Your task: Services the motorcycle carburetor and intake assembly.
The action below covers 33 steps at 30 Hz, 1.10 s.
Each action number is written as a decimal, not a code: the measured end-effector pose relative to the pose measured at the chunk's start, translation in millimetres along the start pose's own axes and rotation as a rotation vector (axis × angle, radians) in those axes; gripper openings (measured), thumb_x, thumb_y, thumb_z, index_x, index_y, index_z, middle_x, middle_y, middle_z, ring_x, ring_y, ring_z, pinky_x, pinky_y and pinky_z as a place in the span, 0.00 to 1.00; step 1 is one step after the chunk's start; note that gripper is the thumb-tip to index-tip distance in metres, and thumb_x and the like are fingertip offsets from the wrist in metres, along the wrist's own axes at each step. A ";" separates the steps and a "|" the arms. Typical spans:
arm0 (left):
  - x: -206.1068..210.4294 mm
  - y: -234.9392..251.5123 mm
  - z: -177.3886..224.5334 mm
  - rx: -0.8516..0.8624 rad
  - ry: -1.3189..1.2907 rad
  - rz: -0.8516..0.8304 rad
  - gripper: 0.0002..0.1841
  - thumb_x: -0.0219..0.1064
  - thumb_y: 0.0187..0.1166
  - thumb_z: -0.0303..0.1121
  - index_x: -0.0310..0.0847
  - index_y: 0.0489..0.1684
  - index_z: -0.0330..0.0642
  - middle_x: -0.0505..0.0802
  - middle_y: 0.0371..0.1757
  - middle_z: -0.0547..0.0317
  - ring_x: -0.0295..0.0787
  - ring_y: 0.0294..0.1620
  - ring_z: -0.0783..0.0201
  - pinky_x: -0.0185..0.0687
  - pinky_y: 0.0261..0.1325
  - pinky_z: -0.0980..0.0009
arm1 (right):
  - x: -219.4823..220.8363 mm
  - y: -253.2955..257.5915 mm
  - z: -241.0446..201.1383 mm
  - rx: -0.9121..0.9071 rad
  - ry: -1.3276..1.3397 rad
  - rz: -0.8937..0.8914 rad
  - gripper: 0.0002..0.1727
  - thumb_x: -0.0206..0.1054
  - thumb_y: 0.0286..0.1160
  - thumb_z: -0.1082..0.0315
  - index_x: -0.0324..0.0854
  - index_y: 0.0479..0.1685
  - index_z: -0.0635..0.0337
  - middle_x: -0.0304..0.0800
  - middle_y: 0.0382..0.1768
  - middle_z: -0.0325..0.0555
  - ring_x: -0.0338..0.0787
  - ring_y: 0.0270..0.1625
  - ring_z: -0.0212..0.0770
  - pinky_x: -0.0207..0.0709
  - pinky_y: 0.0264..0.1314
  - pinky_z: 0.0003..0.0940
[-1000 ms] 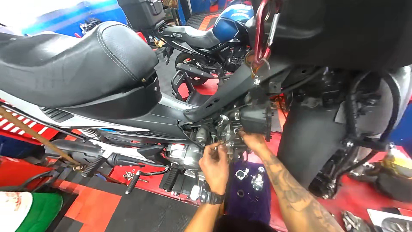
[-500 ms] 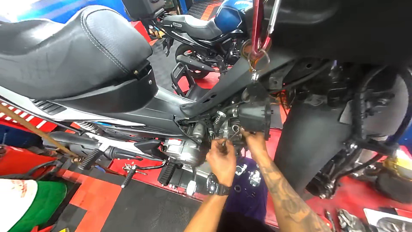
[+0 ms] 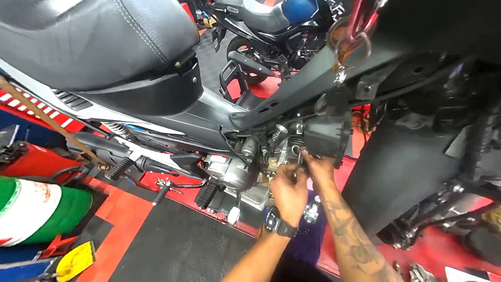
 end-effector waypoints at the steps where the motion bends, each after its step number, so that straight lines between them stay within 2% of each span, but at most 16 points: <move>1: -1.6 -0.5 0.9 -0.002 -0.008 -0.006 0.09 0.70 0.81 0.34 0.85 0.53 0.45 0.96 0.31 0.63 0.92 0.23 0.65 0.94 0.28 0.64 | -0.2 0.1 -0.2 0.014 -0.022 0.000 0.14 0.78 0.72 0.61 0.89 0.51 0.57 0.95 0.40 0.43 0.93 0.42 0.37 0.88 0.50 0.42; 4: -9.9 -0.7 4.2 -0.018 -0.030 -0.021 0.11 0.69 0.83 0.34 0.85 0.58 0.45 0.97 0.34 0.63 0.94 0.26 0.66 0.95 0.32 0.64 | -0.4 1.2 -0.4 0.016 -0.087 -0.012 0.13 0.78 0.74 0.58 0.91 0.50 0.55 0.95 0.39 0.43 0.93 0.40 0.38 0.88 0.48 0.44; 6: -14.1 -1.0 5.2 -0.022 -0.055 -0.039 0.11 0.68 0.84 0.33 0.84 0.60 0.44 0.98 0.35 0.62 0.96 0.28 0.65 0.97 0.34 0.64 | 0.3 1.2 -0.8 0.002 -0.087 -0.026 0.13 0.77 0.74 0.60 0.91 0.51 0.55 0.95 0.40 0.43 0.94 0.42 0.38 0.88 0.51 0.44; 9: -14.9 -3.4 3.7 -0.029 -0.047 -0.067 0.10 0.68 0.84 0.33 0.84 0.58 0.45 0.98 0.37 0.63 0.97 0.30 0.65 0.97 0.36 0.64 | 1.9 0.2 -0.6 0.028 -0.076 -0.039 0.11 0.76 0.75 0.61 0.91 0.49 0.56 0.94 0.38 0.44 0.91 0.36 0.37 0.87 0.43 0.41; 14: -15.3 -2.9 1.2 0.013 0.052 -0.086 0.10 0.66 0.85 0.36 0.84 0.57 0.47 0.98 0.36 0.67 0.95 0.29 0.68 0.97 0.36 0.65 | 2.0 -0.1 -3.4 0.057 -0.101 -0.035 0.11 0.76 0.76 0.61 0.91 0.50 0.55 0.94 0.40 0.43 0.91 0.38 0.37 0.86 0.45 0.41; 17: -17.3 -0.6 2.1 0.047 0.127 -0.084 0.09 0.66 0.85 0.38 0.85 0.56 0.49 0.97 0.34 0.69 0.94 0.27 0.70 0.95 0.35 0.64 | 1.8 0.2 -3.6 0.072 -0.130 -0.037 0.11 0.76 0.76 0.59 0.91 0.49 0.55 0.93 0.36 0.43 0.89 0.33 0.36 0.84 0.39 0.40; 19: -18.4 0.0 2.6 0.080 0.172 -0.077 0.09 0.65 0.85 0.39 0.85 0.56 0.50 0.96 0.32 0.69 0.92 0.26 0.70 0.94 0.33 0.64 | 1.7 0.5 -3.5 0.074 -0.143 -0.036 0.11 0.77 0.76 0.59 0.91 0.48 0.54 0.93 0.36 0.43 0.88 0.32 0.36 0.83 0.37 0.39; 23: -20.0 -2.1 3.7 0.180 0.280 -0.072 0.12 0.66 0.84 0.41 0.85 0.58 0.50 0.92 0.27 0.69 0.87 0.21 0.71 0.90 0.28 0.64 | 2.9 0.5 -6.2 0.050 -0.139 -0.052 0.10 0.76 0.76 0.61 0.91 0.49 0.54 0.93 0.39 0.42 0.89 0.36 0.34 0.85 0.43 0.38; 29: -26.6 7.0 7.2 0.387 0.453 -0.167 0.15 0.66 0.85 0.44 0.88 0.59 0.47 0.94 0.31 0.63 0.91 0.27 0.66 0.92 0.34 0.59 | 4.1 -0.6 -7.3 0.079 -0.116 -0.047 0.08 0.76 0.76 0.62 0.92 0.47 0.54 0.93 0.36 0.41 0.87 0.32 0.33 0.82 0.35 0.34; 33: -34.4 13.3 5.1 0.498 0.469 -0.187 0.17 0.68 0.84 0.46 0.88 0.61 0.48 0.95 0.39 0.62 0.92 0.33 0.66 0.93 0.40 0.60 | 5.5 -1.0 -13.3 0.087 -0.133 -0.057 0.09 0.76 0.75 0.63 0.91 0.48 0.55 0.94 0.42 0.42 0.90 0.42 0.34 0.84 0.49 0.38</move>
Point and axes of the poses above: each hand's wrist, its own y-axis towards the middle knuckle, its own x-axis out of the palm, z = x × y, the point moved 7 cm from there along y, towards the middle knuckle
